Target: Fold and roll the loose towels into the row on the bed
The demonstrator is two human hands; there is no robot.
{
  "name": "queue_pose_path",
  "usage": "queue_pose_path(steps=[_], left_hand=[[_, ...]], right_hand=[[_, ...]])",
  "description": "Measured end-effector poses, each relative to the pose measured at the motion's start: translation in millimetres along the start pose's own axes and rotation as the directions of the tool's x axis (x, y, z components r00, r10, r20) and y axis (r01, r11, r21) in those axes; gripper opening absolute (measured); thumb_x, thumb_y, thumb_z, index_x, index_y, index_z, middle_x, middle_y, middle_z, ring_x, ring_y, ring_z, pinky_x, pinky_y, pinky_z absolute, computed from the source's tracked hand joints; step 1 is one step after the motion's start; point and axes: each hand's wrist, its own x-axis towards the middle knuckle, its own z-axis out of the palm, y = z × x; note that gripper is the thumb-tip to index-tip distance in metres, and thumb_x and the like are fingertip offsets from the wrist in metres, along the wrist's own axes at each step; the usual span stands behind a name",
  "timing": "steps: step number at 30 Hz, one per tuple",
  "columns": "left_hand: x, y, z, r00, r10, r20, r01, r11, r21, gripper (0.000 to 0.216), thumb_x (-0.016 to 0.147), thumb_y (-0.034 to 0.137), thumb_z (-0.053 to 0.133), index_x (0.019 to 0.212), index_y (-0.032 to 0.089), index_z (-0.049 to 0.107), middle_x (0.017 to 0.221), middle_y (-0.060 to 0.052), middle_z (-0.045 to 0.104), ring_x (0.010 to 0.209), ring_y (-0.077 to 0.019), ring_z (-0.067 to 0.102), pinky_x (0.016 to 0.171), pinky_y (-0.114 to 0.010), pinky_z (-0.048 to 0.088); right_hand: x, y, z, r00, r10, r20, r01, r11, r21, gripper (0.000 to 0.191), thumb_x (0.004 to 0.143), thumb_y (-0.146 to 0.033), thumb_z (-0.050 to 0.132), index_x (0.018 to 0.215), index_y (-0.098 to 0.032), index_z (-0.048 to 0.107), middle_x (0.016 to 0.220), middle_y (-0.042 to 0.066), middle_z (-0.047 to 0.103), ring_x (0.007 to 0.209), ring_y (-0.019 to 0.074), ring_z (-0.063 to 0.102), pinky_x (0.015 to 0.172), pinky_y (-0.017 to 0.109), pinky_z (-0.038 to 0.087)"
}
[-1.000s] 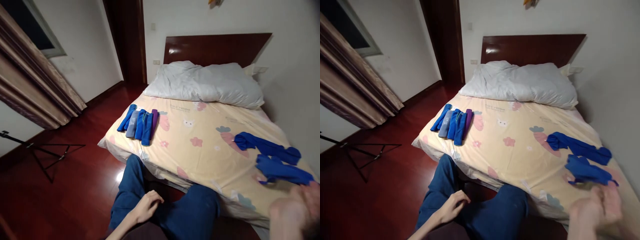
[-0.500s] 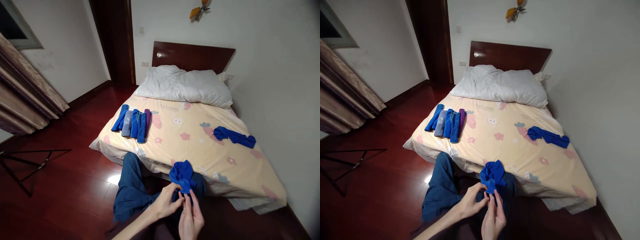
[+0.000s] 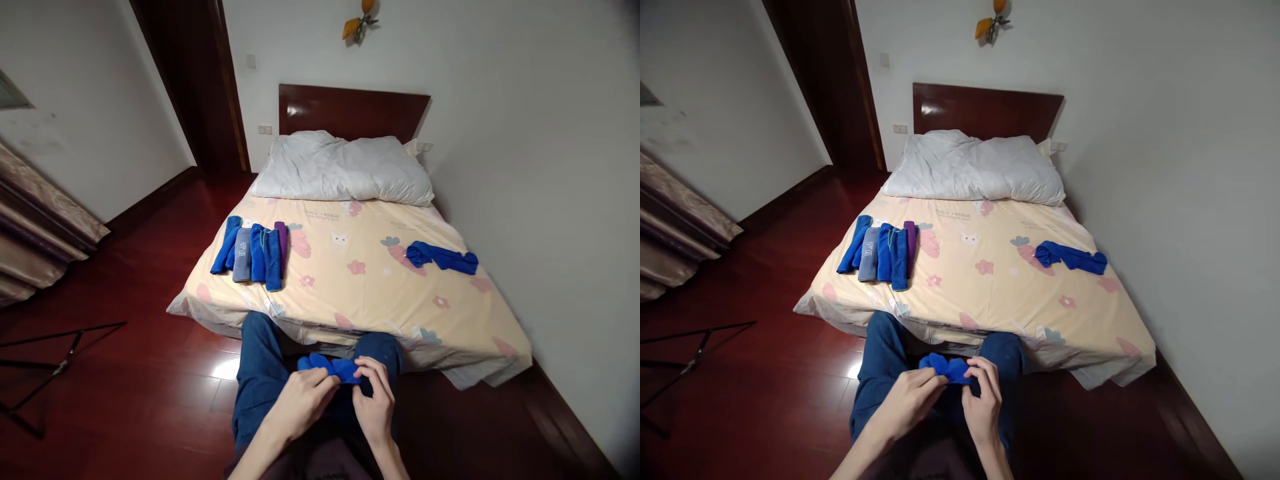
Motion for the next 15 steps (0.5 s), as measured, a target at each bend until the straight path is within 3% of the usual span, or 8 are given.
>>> queue_pose_path(steps=[4,7,10,15], left_hand=[[-21.4,-27.4,-32.1,0.998,-0.048,0.028,0.044,0.99,0.131,0.012,0.099,0.017,0.05,0.1,0.022,0.06,0.083,-0.002,0.062,0.075,-0.0153,0.061,0.067,-0.024,0.045],[-37.3,-53.0,-47.2,0.996,-0.093,0.001,0.091,0.977,0.191,0.035,0.086,0.001,0.047,0.11,0.022,0.062,0.088,-0.003,0.061,0.079,-0.016,0.062,0.069,-0.022,0.047],[-51.2,-73.8,-57.0,0.979,-0.149,-0.143,0.175,0.964,0.2,0.056,0.076,-0.004,0.042,0.12,0.023,0.063,0.094,-0.004,0.062,0.083,-0.0147,0.065,0.074,-0.021,0.051],[-67.9,-88.2,-80.1,0.885,-0.081,-0.458,0.239,0.924,0.297,0.054,0.083,-0.002,0.043,0.122,0.027,0.069,0.106,-0.006,0.066,0.092,-0.0132,0.069,0.082,-0.02,0.054]], right_hand=[[9.8,3.5,-8.1,0.991,-0.131,0.017,0.131,0.991,0.007,0.022,0.091,-0.006,0.051,0.083,-0.022,0.063,0.092,0.005,0.071,0.086,0.0165,0.071,0.079,0.029,0.058],[25.0,7.4,-24.4,0.969,-0.238,-0.064,0.234,0.971,-0.053,0.025,0.089,0.001,0.053,0.092,-0.021,0.065,0.095,0.005,0.072,0.087,0.0158,0.072,0.082,0.028,0.058],[40.0,14.1,-42.6,0.942,-0.313,-0.124,0.294,0.944,-0.15,0.033,0.088,0.004,0.057,0.108,-0.019,0.067,0.099,0.006,0.074,0.089,0.0169,0.073,0.085,0.03,0.059],[49.2,29.8,-62.4,0.925,-0.363,-0.111,0.318,0.9,-0.297,0.04,0.087,0.005,0.062,0.118,-0.02,0.069,0.1,0.005,0.075,0.087,0.0165,0.073,0.085,0.028,0.058]])
